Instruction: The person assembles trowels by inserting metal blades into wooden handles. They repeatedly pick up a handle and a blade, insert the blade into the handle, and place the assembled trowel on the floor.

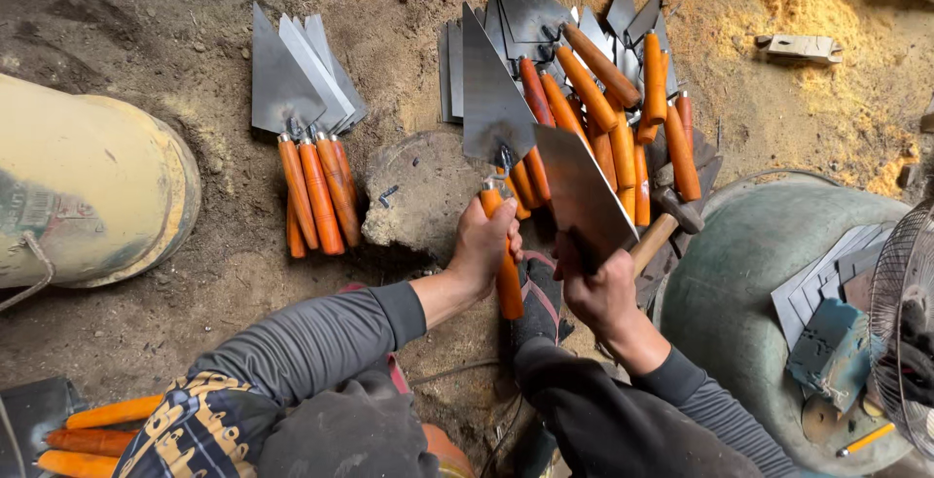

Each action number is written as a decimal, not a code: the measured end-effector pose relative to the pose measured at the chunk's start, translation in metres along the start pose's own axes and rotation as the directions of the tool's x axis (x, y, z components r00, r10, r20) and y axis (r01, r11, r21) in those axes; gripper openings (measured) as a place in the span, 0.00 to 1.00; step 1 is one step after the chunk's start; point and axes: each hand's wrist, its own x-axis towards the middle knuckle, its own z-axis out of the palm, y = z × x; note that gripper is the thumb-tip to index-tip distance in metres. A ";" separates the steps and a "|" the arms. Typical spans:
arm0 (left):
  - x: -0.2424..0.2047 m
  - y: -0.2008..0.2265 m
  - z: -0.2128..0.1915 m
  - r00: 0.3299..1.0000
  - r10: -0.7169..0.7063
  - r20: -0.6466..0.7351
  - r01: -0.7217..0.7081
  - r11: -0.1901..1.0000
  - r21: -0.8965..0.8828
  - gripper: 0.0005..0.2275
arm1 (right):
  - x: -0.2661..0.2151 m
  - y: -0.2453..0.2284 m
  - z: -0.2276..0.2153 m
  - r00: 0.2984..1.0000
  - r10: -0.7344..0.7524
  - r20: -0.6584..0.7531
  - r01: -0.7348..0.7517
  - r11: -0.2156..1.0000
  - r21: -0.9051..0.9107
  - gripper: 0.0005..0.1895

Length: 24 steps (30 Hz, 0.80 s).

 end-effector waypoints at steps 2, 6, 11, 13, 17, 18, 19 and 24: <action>0.000 0.006 0.005 0.999 -0.011 -0.047 0.013 0.999 0.043 0.03 | 0.005 -0.003 -0.001 0.993 0.074 0.093 -0.073 0.997 -0.021 0.08; 0.000 0.015 0.012 0.996 0.086 -0.025 -0.080 0.980 0.185 0.03 | 0.010 0.001 0.001 0.991 0.117 0.058 -0.117 0.993 -0.014 0.09; -0.005 0.013 -0.009 0.981 0.159 -0.112 -0.121 0.949 0.292 0.06 | 0.007 0.009 0.013 0.997 -0.068 0.028 0.069 0.997 -0.019 0.06; 0.004 0.013 -0.016 0.990 -0.005 -0.142 0.050 0.947 0.316 0.08 | 0.018 0.008 0.017 0.995 -0.019 0.093 0.020 1.000 -0.010 0.07; 0.009 -0.008 -0.031 0.973 -0.170 -0.153 0.198 0.962 0.189 0.05 | 0.016 0.012 0.027 0.953 0.229 0.198 -0.251 0.964 0.091 0.10; 0.009 -0.014 -0.035 0.977 -0.150 -0.150 0.178 0.965 0.193 0.07 | 0.012 0.016 0.027 0.954 0.234 0.187 -0.262 0.955 0.138 0.09; 0.008 -0.019 -0.038 0.981 -0.129 -0.147 0.157 0.968 0.197 0.09 | 0.007 0.019 0.028 0.972 0.187 0.143 -0.212 0.959 0.188 0.08; 0.014 -0.022 -0.040 0.991 -0.066 -0.119 0.091 0.971 0.220 0.09 | 0.002 0.030 0.027 0.984 -0.176 0.001 0.176 0.983 0.044 0.07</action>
